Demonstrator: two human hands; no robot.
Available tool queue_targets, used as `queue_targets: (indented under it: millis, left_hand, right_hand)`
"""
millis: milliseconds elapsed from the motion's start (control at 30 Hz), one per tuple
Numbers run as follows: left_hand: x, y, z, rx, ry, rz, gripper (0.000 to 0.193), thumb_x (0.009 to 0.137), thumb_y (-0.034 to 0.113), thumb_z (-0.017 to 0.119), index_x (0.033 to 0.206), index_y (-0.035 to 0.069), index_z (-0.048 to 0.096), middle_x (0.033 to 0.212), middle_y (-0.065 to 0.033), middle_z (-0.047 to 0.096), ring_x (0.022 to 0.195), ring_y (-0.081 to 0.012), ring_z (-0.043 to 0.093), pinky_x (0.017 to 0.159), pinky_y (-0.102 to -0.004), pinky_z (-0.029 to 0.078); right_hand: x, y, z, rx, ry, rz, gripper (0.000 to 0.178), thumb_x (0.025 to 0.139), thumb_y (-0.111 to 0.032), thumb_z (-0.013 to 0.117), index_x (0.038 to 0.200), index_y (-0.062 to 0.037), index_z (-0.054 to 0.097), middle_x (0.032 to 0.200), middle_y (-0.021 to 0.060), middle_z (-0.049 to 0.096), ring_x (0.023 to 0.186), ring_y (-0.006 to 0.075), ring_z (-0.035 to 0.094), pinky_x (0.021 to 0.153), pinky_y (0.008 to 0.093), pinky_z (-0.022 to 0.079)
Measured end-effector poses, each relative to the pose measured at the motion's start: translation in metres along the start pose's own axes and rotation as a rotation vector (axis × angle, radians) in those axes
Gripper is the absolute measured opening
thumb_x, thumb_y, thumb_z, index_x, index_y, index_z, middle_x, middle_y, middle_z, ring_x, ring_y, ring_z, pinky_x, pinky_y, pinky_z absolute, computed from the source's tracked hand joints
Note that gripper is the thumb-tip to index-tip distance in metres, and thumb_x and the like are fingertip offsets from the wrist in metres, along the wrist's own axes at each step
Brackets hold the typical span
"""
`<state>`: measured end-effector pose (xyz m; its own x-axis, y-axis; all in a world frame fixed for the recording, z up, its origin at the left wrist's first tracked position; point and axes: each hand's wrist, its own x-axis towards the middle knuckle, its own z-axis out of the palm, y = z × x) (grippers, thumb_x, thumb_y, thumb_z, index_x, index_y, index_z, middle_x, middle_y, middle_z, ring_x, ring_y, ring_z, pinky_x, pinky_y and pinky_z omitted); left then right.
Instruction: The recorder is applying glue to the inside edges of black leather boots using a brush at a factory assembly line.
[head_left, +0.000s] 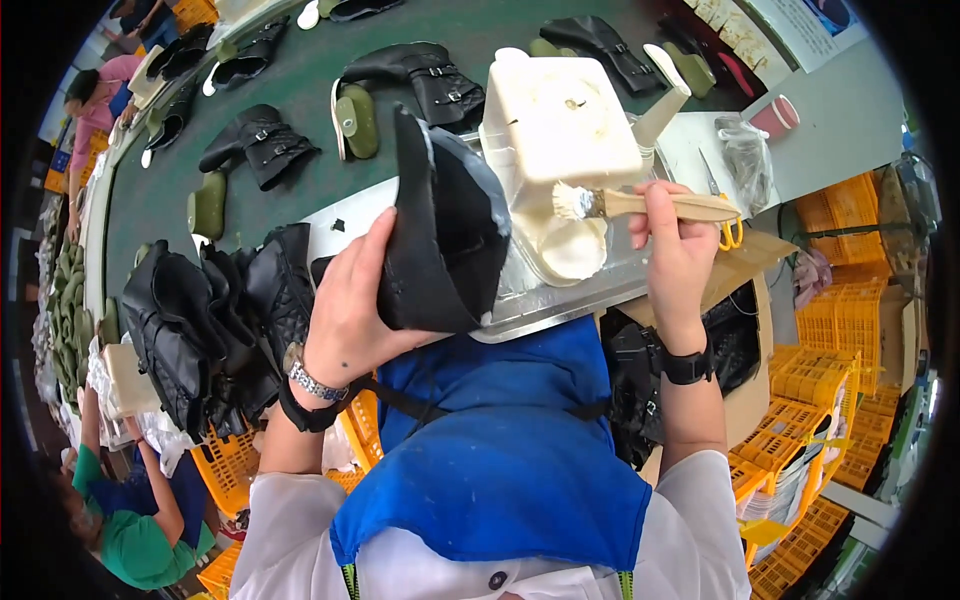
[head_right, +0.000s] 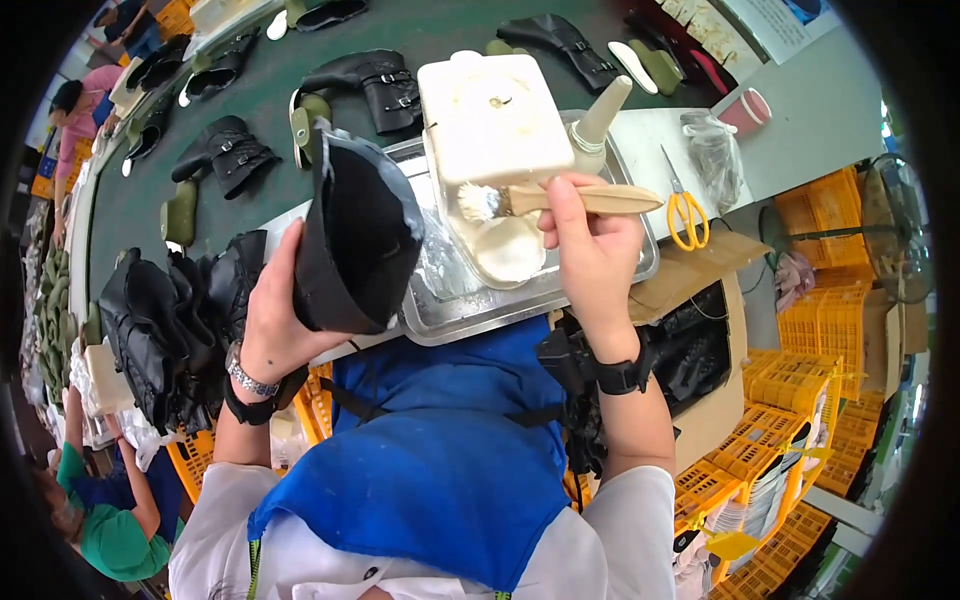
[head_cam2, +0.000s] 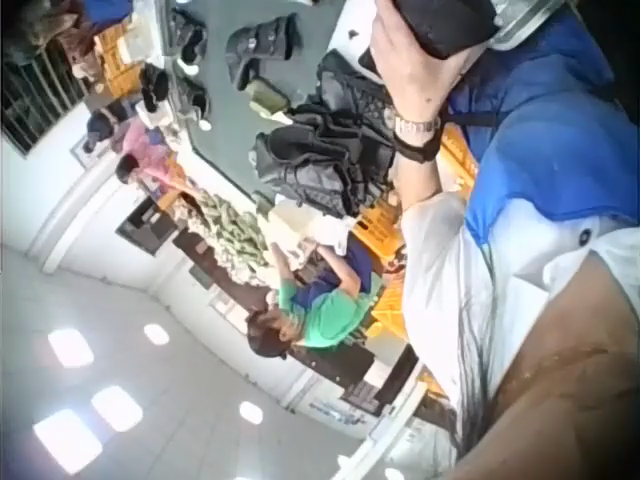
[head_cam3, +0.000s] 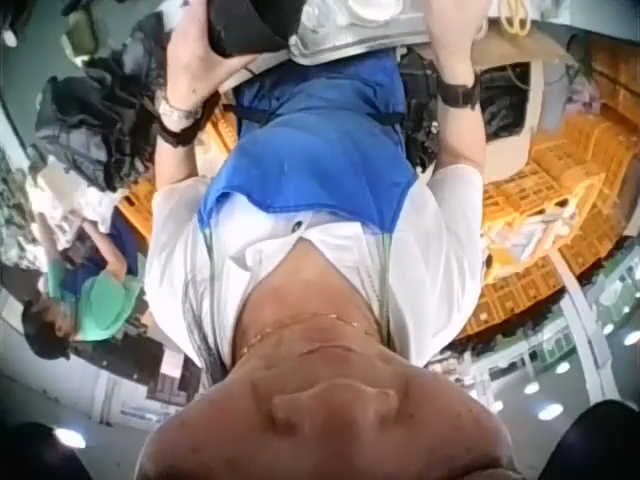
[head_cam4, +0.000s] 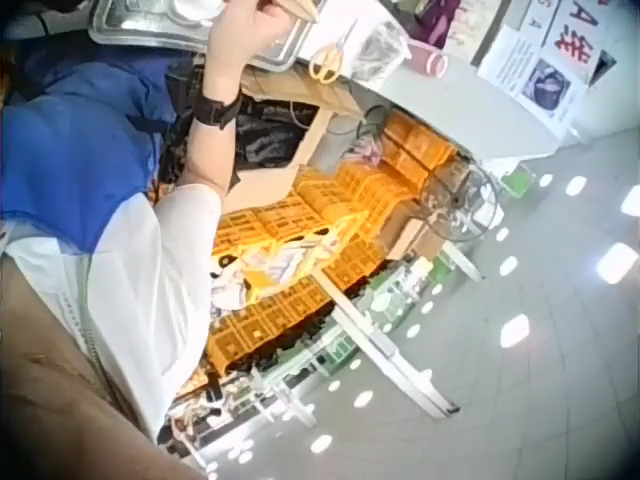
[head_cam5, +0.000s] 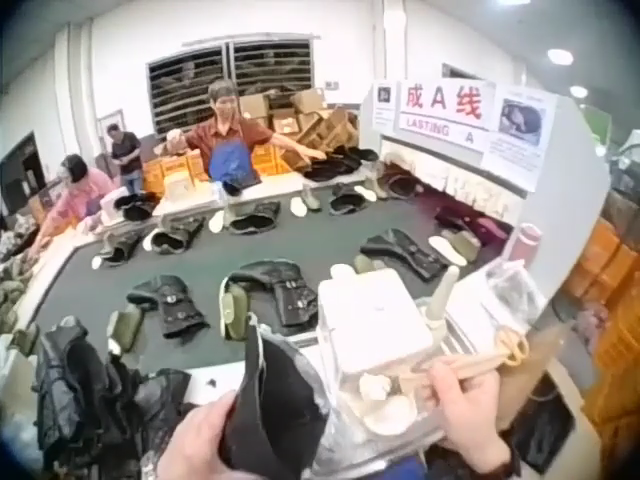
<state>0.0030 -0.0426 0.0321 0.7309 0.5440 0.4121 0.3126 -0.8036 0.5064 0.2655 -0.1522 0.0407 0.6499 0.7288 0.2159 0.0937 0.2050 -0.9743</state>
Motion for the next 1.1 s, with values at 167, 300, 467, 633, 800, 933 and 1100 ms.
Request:
queue_targets:
  millis: [167,300,467,633,800,933,1100]
  left_hand:
    - [-0.004,-0.002,0.012,0.129,0.144,-0.097,0.103,0.05,0.011,0.082,0.134,-0.001,0.022,0.117,-0.0207,0.049,0.104,-0.0329,0.053,0.088,-0.0358,0.043]
    - [0.0,0.001,0.025,0.128,0.238,-0.14,0.099,0.052,0.009,0.08,0.133,-0.001,0.024,0.117,-0.0203,0.049,0.104,-0.0328,0.052,0.088,-0.0357,0.042]
    - [0.004,0.002,0.029,0.171,0.29,-0.108,0.092,0.054,0.006,0.078,0.131,-0.001,0.028,0.119,-0.0187,0.047,0.107,-0.0327,0.049,0.09,-0.0362,0.04]
    - [0.005,-0.002,0.032,0.196,0.301,-0.07,0.091,0.052,0.005,0.078,0.13,-0.001,0.031,0.119,-0.0174,0.047,0.108,-0.0337,0.047,0.092,-0.0388,0.037]
    - [0.004,-0.002,0.031,0.22,0.259,-0.081,0.09,0.05,0.005,0.076,0.128,-0.001,0.033,0.118,-0.0169,0.048,0.107,-0.0341,0.046,0.094,-0.042,0.035]
    - [0.002,-0.002,0.034,0.238,0.306,-0.034,0.088,0.05,0.006,0.076,0.127,-0.001,0.034,0.117,-0.0171,0.049,0.106,-0.0342,0.048,0.094,-0.0443,0.035]
    - [0.0,0.002,0.033,0.223,0.291,-0.01,0.087,0.051,0.007,0.076,0.126,-0.001,0.035,0.116,-0.0172,0.049,0.105,-0.0335,0.049,0.094,-0.0477,0.034]
  right_hand:
    - [-0.009,0.029,-0.021,-0.286,-0.014,0.096,0.02,0.085,-0.016,0.059,0.084,0.0041,0.062,0.059,0.0011,0.056,0.052,0.0055,0.05,0.047,0.0194,0.039]
    - [-0.014,0.056,-0.02,-0.513,-0.067,-0.063,0.02,0.081,-0.014,0.062,0.078,0.0052,0.062,0.054,0.0089,0.058,0.047,0.0126,0.055,0.044,0.0269,0.041]
    - [-0.014,0.061,-0.015,-0.751,-0.228,-0.123,0.018,0.078,-0.016,0.063,0.072,0.0007,0.062,0.055,0.0163,0.055,0.048,0.0286,0.056,0.046,0.0336,0.042]
    - [-0.016,0.042,-0.023,-0.723,-0.221,-0.113,0.017,0.079,-0.015,0.063,0.073,0.0017,0.062,0.055,0.013,0.057,0.047,0.0217,0.057,0.046,0.0297,0.042]
    - [-0.005,0.032,-0.03,-0.369,-0.096,0.214,0.023,0.084,-0.019,0.06,0.081,0.0035,0.062,0.057,0.0037,0.057,0.046,0.0089,0.051,0.044,0.022,0.039]
    - [0.002,0.01,0.003,0.089,-0.053,0.192,0.022,0.088,-0.02,0.055,0.088,0.0024,0.06,0.064,0.0035,0.057,0.054,0.006,0.05,0.048,0.0178,0.039]
    - [-0.001,-0.002,0.044,0.014,-0.055,-0.036,0.013,0.083,-0.008,0.06,0.089,0.0032,0.06,0.068,0.0046,0.059,0.061,0.0079,0.056,0.054,0.0206,0.044]
